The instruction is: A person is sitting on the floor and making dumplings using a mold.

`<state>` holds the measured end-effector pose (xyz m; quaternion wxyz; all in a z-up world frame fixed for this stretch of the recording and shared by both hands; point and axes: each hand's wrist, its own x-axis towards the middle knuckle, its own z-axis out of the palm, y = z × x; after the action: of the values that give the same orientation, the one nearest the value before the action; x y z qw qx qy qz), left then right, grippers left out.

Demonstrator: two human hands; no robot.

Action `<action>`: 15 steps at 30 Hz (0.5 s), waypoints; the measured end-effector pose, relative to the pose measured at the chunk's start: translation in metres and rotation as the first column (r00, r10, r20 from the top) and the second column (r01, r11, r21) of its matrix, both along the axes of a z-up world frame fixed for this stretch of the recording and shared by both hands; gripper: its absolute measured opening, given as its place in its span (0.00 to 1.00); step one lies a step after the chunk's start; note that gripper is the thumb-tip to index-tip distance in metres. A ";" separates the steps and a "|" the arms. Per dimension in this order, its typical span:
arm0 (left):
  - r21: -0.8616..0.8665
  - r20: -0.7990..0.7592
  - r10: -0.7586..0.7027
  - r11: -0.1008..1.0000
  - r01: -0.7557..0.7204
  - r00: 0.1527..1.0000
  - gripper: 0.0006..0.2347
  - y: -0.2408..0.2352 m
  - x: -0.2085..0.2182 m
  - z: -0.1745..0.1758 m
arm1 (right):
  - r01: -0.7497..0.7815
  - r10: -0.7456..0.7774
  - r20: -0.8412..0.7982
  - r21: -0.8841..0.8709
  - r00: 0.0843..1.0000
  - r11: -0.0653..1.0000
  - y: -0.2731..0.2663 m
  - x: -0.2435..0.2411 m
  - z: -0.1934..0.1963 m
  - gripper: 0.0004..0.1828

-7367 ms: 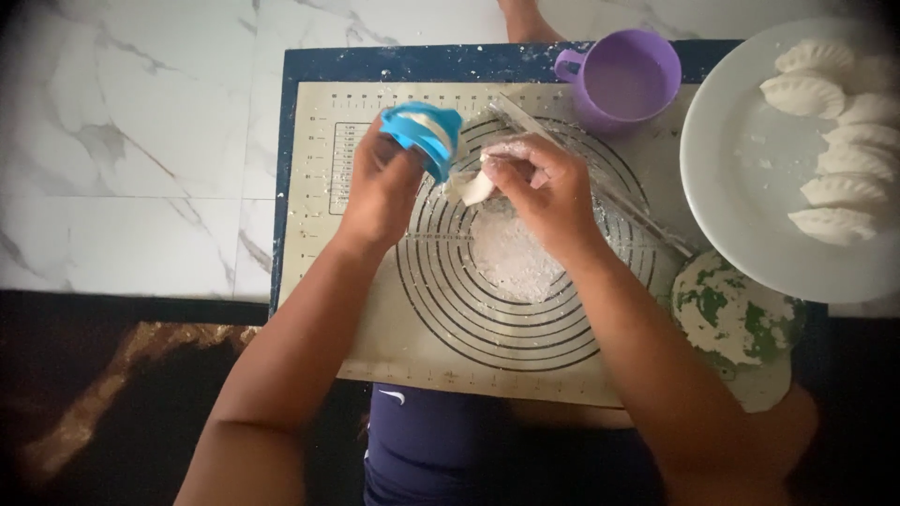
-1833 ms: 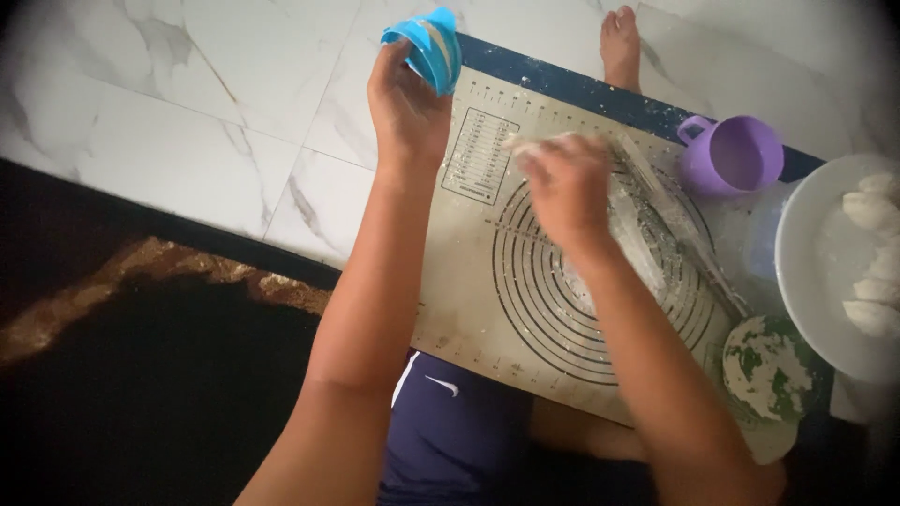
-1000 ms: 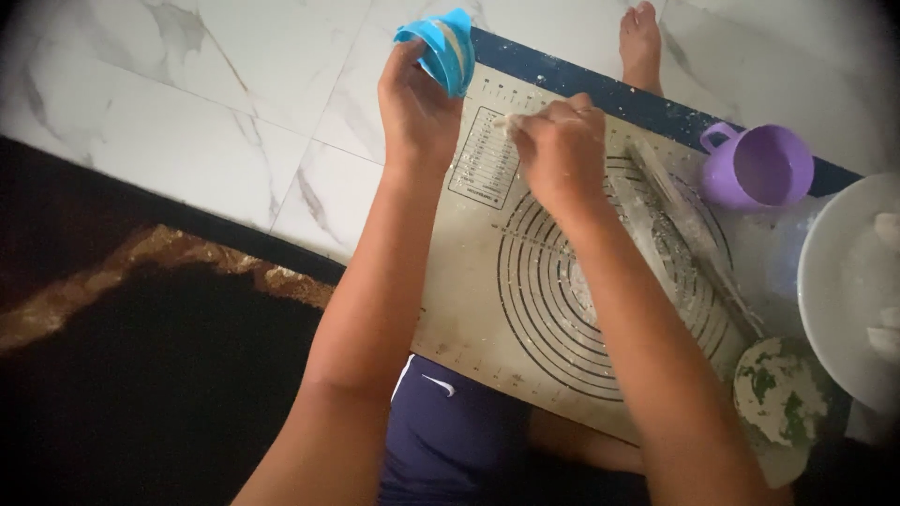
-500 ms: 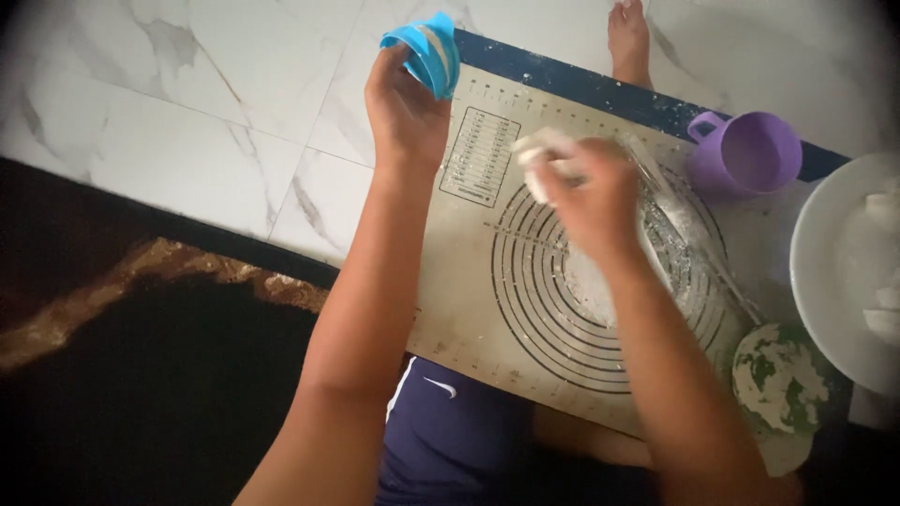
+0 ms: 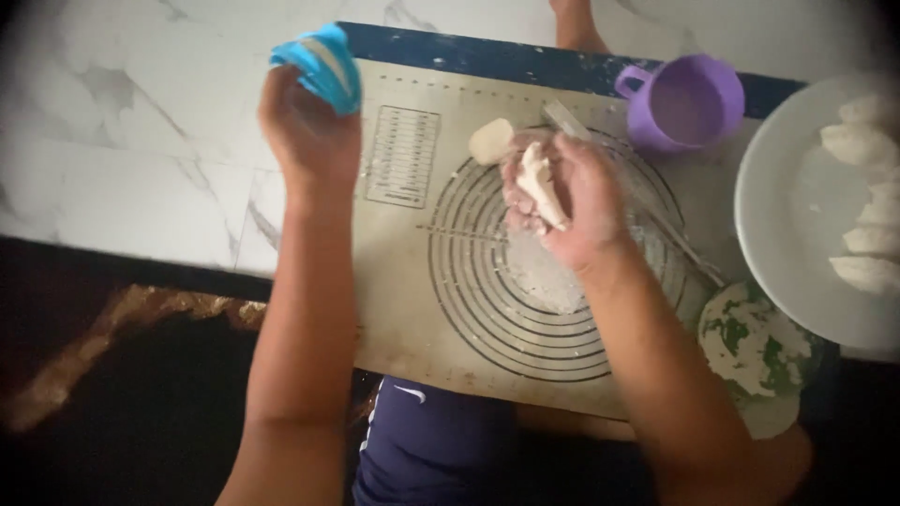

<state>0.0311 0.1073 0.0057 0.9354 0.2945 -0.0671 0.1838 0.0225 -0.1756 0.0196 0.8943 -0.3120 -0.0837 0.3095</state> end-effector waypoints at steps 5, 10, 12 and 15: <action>0.020 -0.102 -0.003 1.000 0.005 0.995 0.06 -0.007 -0.002 0.000 | 0.041 -0.051 -0.104 -0.104 0.993 0.994 -0.002 -0.003 -0.013 0.18; 0.047 -0.149 0.003 0.999 0.004 0.989 0.07 -0.015 -0.002 0.006 | 0.061 -0.088 -0.286 -0.103 0.954 0.993 -0.001 0.000 -0.017 0.21; 0.128 -0.138 0.030 0.992 -0.012 0.990 0.10 -0.021 -0.004 0.015 | 0.044 -0.066 -0.249 -0.092 0.966 0.995 0.000 0.000 -0.020 0.21; 0.058 -0.183 0.052 0.997 -0.042 0.982 0.07 -0.019 -0.004 0.009 | 0.076 -0.103 -0.149 -0.174 0.983 0.982 -0.001 -0.003 -0.015 0.16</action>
<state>0.0272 0.0885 0.0146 0.9247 0.3368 0.0218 0.1759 0.0190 -0.1770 0.0045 0.8818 -0.3641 0.0277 0.2984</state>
